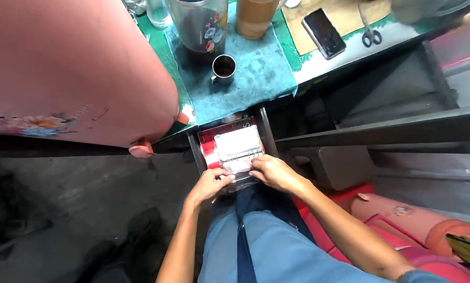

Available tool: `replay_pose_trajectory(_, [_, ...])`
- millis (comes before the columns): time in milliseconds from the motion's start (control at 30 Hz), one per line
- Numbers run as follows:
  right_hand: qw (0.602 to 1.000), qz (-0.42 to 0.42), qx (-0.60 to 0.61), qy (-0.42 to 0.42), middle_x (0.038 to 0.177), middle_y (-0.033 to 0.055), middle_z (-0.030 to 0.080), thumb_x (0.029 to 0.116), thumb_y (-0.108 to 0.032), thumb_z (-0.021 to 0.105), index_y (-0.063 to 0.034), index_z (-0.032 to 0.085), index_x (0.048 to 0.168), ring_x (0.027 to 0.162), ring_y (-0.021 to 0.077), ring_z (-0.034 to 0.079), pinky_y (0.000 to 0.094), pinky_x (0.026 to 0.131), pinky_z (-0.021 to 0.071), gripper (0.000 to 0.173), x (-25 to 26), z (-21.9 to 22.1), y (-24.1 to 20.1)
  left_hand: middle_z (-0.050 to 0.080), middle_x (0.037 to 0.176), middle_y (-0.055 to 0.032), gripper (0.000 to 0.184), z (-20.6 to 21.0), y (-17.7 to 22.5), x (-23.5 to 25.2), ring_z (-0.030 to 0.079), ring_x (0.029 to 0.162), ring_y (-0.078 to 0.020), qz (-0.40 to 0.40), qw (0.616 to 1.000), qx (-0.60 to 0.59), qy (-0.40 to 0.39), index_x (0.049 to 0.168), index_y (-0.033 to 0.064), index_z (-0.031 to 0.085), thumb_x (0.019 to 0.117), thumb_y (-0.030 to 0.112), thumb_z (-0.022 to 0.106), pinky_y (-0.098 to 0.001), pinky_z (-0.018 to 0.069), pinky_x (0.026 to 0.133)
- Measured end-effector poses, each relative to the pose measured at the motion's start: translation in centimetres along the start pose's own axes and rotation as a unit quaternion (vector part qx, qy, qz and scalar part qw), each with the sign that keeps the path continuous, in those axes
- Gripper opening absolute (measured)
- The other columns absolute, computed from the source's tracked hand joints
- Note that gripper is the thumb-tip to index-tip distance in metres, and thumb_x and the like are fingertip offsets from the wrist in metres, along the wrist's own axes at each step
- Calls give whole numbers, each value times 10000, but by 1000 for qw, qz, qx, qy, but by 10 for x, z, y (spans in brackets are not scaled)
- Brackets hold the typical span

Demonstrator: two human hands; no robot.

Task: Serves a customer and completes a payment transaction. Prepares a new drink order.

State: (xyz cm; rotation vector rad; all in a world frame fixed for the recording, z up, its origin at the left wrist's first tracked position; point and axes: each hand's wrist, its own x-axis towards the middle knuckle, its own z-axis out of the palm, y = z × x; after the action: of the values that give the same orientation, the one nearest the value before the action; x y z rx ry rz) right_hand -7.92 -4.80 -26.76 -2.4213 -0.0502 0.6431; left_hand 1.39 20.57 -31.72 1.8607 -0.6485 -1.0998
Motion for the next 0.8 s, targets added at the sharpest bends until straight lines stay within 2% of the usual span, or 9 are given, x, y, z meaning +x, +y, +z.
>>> replay_pose_trajectory(67, [1000,4,-1,-3,1088,164,700,1018,-315,633,-36,679,1149,1042,347,687,556,906,548,311,18,-1,-10,722,983,-74,312,3,0,2,678,882,-155,-28,998,21,48,1039,57,734,938,350,693,-397,559,852])
replay_pose_trajectory(167, [998,28,18,-48,1103,157,707,1042,-410,588,-75,655,1240,1034,348,694,585,908,542,395,48,-3,-16,685,971,-54,417,-2,3,5,618,787,-116,-44,998,-4,42,1071,50,697,812,350,830,-330,537,752])
replay_pose_trajectory(267, [997,61,-25,-29,1270,217,656,978,-339,698,-105,611,1376,1122,420,663,638,904,537,470,89,7,2,716,1045,-99,402,-13,0,20,691,962,-192,-90,993,5,82,1105,30,707,886,362,768,-426,562,910])
replay_pose_trajectory(333, [995,70,-74,-2,1493,273,486,839,-361,844,-134,495,1514,1285,476,542,652,976,487,794,114,17,13,705,1173,-136,445,-14,-3,42,687,1088,-258,-142,977,48,149,1279,47,651,947,338,712,-500,537,992])
replay_pose_trajectory(400, [994,46,-93,24,1491,253,501,781,-458,875,-135,476,1534,1340,449,507,617,1053,460,912,132,23,19,669,1274,-164,575,-12,-1,64,641,1184,-332,-187,963,78,177,1447,76,538,953,326,694,-573,487,1036])
replay_pose_trajectory(500, [996,20,-79,28,1312,217,607,854,-470,804,-135,585,1438,1242,407,563,579,1001,490,708,152,24,20,706,1198,-135,458,-5,3,83,663,1137,-316,-226,946,49,226,1419,86,569,998,259,621,-555,501,1011])
replay_pose_trajectory(633, [998,39,-38,-10,1309,239,596,954,-449,694,-167,624,1392,1277,424,537,597,1033,467,526,171,20,20,718,1172,-126,301,-3,2,84,673,1123,-279,-209,936,8,283,1273,78,682,1021,212,584,-508,506,1018])
replay_pose_trajectory(733, [999,29,-18,-2,1350,251,601,983,-415,643,-119,639,1365,1331,426,526,593,1122,420,484,173,21,25,703,1137,-186,414,4,-4,87,691,1057,-300,-188,935,-28,299,1378,21,574,1012,212,606,-493,547,969])
replay_pose_trajectory(800, [999,25,-28,2,1332,248,623,975,-416,658,-103,658,1335,1314,425,548,595,1119,426,477,179,24,23,682,1214,-196,426,5,1,86,672,1124,-316,-199,930,-24,308,1411,49,562,1011,193,592,-511,533,1001])
